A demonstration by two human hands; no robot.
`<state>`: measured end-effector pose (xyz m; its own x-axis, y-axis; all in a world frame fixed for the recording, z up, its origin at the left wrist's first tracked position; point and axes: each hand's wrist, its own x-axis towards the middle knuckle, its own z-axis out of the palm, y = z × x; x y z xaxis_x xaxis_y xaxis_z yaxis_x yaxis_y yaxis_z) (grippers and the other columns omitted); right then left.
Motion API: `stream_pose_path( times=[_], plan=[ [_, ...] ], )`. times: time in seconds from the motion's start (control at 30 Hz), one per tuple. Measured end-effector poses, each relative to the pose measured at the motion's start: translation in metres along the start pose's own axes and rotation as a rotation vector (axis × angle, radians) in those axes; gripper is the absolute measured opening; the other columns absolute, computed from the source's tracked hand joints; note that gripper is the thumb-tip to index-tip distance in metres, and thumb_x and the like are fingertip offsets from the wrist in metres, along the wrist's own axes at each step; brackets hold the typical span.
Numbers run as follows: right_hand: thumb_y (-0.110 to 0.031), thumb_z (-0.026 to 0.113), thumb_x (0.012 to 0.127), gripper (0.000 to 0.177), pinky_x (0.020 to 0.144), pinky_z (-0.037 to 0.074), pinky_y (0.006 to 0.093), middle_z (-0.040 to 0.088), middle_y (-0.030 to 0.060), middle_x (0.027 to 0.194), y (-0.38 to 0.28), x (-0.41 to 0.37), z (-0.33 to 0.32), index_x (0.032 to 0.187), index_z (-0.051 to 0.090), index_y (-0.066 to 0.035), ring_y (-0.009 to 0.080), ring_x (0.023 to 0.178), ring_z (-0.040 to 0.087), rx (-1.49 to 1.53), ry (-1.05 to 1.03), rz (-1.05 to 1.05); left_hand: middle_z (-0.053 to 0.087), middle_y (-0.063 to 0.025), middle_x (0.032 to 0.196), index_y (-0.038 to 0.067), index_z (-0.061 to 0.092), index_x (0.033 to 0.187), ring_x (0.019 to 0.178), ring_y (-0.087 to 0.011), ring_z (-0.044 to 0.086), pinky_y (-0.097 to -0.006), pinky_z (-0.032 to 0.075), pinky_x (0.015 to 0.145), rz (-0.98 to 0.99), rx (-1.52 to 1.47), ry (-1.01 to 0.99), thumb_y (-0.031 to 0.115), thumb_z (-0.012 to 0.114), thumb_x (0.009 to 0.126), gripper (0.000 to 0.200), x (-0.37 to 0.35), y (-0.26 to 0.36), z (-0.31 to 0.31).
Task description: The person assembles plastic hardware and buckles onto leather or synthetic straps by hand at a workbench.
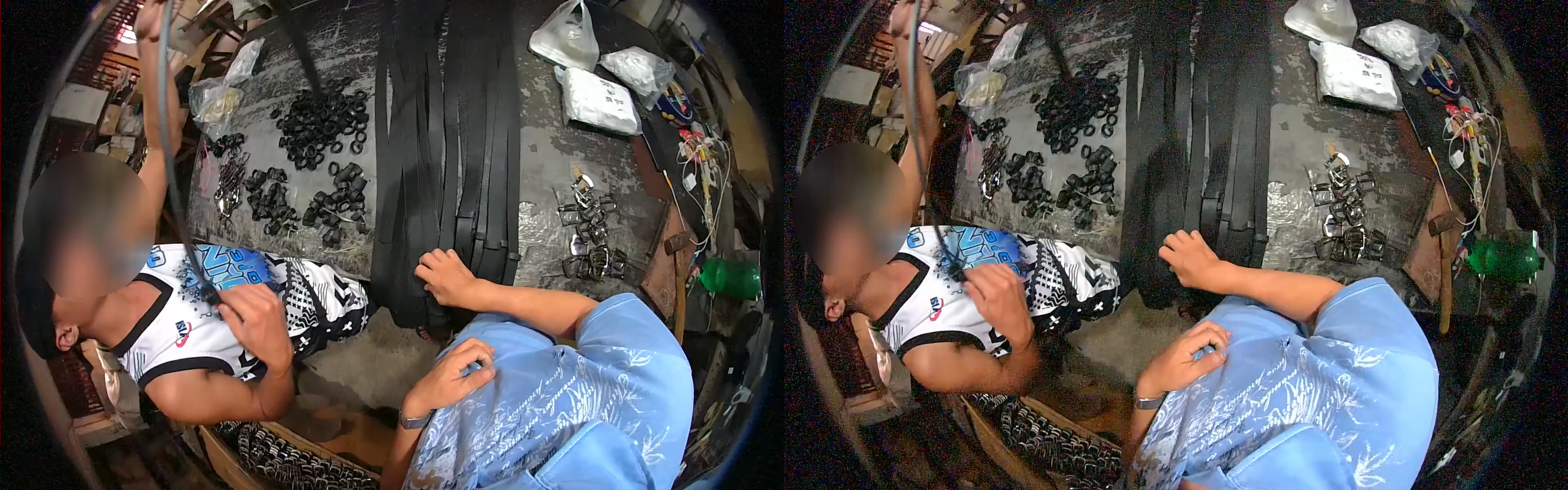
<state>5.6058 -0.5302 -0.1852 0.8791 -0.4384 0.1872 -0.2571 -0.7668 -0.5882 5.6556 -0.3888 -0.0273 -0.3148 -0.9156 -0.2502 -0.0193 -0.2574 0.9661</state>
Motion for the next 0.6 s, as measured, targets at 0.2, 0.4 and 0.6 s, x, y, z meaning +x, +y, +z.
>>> stream_pose_path(
  times=[0.2, 0.4, 0.6],
  plan=[
    [-0.010, 0.071, 0.068, 0.032, 0.077, 0.037, 0.0420, 0.051, 0.0094, 0.102, -0.003, -0.003, -0.003, 0.097, 0.056, -0.009, 0.0287, 0.098, 0.049, -0.020, 0.024, -0.014, 0.054, -0.0104, 0.109, 0.001, 0.058, 0.092, 0.108, -0.0249, 0.053, -0.0363, 0.040, 0.097, -0.010, 0.032, -0.036, 0.019, 0.060, 0.093, 0.018, -0.003, 0.001, 0.003],
    [-0.012, 0.071, 0.067, 0.036, 0.078, 0.039, 0.0418, 0.053, 0.0095, 0.102, 0.002, -0.006, 0.001, 0.099, 0.057, -0.009, 0.0284, 0.098, 0.050, -0.061, -0.007, -0.027, 0.055, -0.0111, 0.105, 0.000, 0.059, 0.092, 0.102, -0.0266, 0.055, -0.0354, 0.041, 0.092, 0.051, 0.070, -0.032, 0.023, 0.062, 0.092, 0.023, -0.001, -0.013, 0.010],
    [-0.011, 0.069, 0.065, 0.040, 0.077, 0.038, 0.0424, 0.051, 0.0100, 0.103, 0.004, -0.006, 0.004, 0.104, 0.056, -0.009, 0.0290, 0.099, 0.049, -0.053, -0.016, -0.048, 0.054, -0.0106, 0.117, 0.003, 0.058, 0.097, 0.113, -0.0261, 0.051, -0.0388, 0.037, 0.100, 0.016, 0.062, -0.028, 0.019, 0.061, 0.092, 0.017, -0.002, 0.001, 0.011]
  ],
)
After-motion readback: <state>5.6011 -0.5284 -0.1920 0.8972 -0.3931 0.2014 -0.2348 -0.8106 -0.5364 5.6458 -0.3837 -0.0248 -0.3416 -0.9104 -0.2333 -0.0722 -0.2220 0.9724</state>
